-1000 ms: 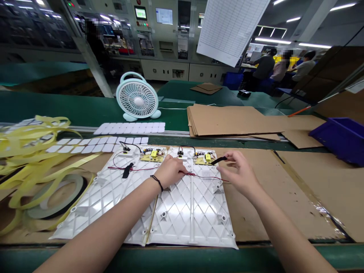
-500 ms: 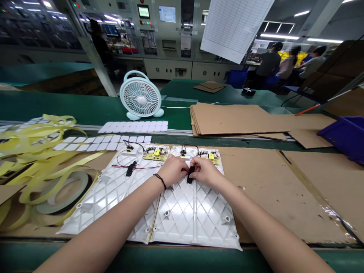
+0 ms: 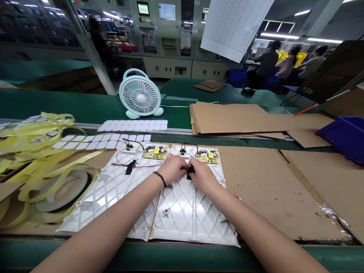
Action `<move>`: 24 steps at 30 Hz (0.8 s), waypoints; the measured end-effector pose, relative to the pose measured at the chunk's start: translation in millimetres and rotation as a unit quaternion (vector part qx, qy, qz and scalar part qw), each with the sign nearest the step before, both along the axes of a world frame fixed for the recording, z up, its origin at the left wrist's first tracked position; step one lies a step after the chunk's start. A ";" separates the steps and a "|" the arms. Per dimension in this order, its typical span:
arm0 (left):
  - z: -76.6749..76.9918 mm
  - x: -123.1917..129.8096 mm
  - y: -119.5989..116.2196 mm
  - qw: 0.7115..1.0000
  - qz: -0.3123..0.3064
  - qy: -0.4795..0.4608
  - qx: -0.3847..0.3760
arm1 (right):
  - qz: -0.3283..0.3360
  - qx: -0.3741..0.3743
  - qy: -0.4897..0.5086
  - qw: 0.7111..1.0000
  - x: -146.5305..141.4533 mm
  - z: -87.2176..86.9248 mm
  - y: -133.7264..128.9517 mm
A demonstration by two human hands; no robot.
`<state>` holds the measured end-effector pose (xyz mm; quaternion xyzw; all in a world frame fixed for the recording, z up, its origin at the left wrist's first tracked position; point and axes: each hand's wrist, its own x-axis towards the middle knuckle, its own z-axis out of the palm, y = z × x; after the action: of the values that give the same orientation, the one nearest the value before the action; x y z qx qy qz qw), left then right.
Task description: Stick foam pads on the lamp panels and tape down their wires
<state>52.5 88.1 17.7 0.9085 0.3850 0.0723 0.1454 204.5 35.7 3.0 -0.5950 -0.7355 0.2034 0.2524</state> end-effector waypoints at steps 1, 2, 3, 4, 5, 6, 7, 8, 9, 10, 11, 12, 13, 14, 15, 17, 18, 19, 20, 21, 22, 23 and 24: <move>0.7 -0.1 -0.1 1.000 -0.001 0.001 -0.001 | -0.005 0.010 -0.001 1.000 -0.9 -1.3 -1.1; 1.2 -0.3 -0.2 1.000 -0.001 0.002 -0.001 | -0.010 0.021 0.003 1.000 -1.4 -2.6 -1.6; 1.5 -0.4 -0.4 1.000 -0.001 0.002 -0.001 | -0.014 0.030 0.008 0.999 -1.6 -3.9 -1.7; 1.7 -0.5 -0.5 1.000 0.000 0.003 -0.001 | -0.017 0.035 0.012 0.999 -1.5 -5.1 -1.4; 1.9 -0.5 -0.6 1.000 0.000 0.004 0.000 | -0.018 0.035 0.014 0.999 -1.2 -6.0 -0.7; 2.1 -0.5 -0.6 1.000 0.000 0.005 0.000 | -0.020 0.029 0.013 0.999 -0.8 -6.8 0.2; 2.4 -0.5 -0.5 1.000 0.000 0.006 0.000 | -0.023 0.019 0.008 1.000 -0.4 -7.3 1.2; 3.2 -0.4 -0.4 1.000 -0.001 0.008 0.000 | -0.027 0.006 0.002 1.000 -0.1 -7.6 2.2; 4.4 -0.4 -0.5 1.000 -0.004 0.014 0.002 | -0.034 -0.008 -0.003 0.999 0.2 -7.7 3.2; 6.1 -0.5 -0.9 1.000 -0.006 0.023 0.005 | -0.042 -0.021 -0.004 0.999 0.4 -7.5 4.1; 8.3 -0.7 -1.9 0.999 -0.007 0.033 0.010 | -0.050 -0.033 -0.003 0.998 0.6 -7.1 5.2; 10.9 -1.1 -3.7 0.999 -0.006 0.040 0.015 | -0.054 -0.043 -0.003 0.998 0.8 -6.5 6.3; 13.6 -1.8 -6.5 0.999 -0.005 0.044 0.021 | -0.056 -0.051 -0.005 0.997 1.0 -5.8 7.6; 16.3 -2.6 -10.3 0.999 -0.002 0.046 0.026 | -0.056 -0.058 -0.008 0.997 1.2 -4.9 8.8; 18.6 -3.7 -15.1 0.998 0.001 0.047 0.032 | -0.056 -0.064 -0.011 0.996 1.3 -4.0 10.0; 21.6 -5.8 -26.7 0.997 -0.003 0.058 0.044 | -0.052 -0.073 -0.016 0.996 1.3 -2.5 12.1; 22.0 -6.7 -32.8 0.996 -0.010 0.070 0.050 | -0.049 -0.075 -0.016 0.996 1.2 -2.0 12.8; 21.8 -7.3 -38.6 0.995 -0.018 0.082 0.058 | -0.047 -0.075 -0.017 0.996 1.0 -1.5 13.3; 20.9 -7.4 -43.8 0.993 -0.026 0.091 0.067 | -0.044 -0.071 -0.018 0.996 0.6 -1.1 13.6; 19.7 -7.2 -48.2 0.992 -0.030 0.097 0.076 | -0.043 -0.067 -0.020 0.997 0.3 -0.8 13.7; 18.2 -6.6 -51.5 0.991 -0.029 0.101 0.086 | -0.042 -0.062 -0.023 0.997 0.1 -0.6 13.6; 16.7 -5.7 -53.7 0.990 -0.025 0.103 0.095 | -0.039 -0.059 -0.026 0.997 0.0 -0.6 13.4; 15.3 -4.5 -55.1 0.989 -0.019 0.104 0.102 | -0.035 -0.057 -0.028 0.997 0.1 -0.8 13.2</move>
<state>48.0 33.0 33.0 0.9282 0.3715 0.0136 0.0128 204.6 48.9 2.2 -0.6395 -0.7081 0.2190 0.2042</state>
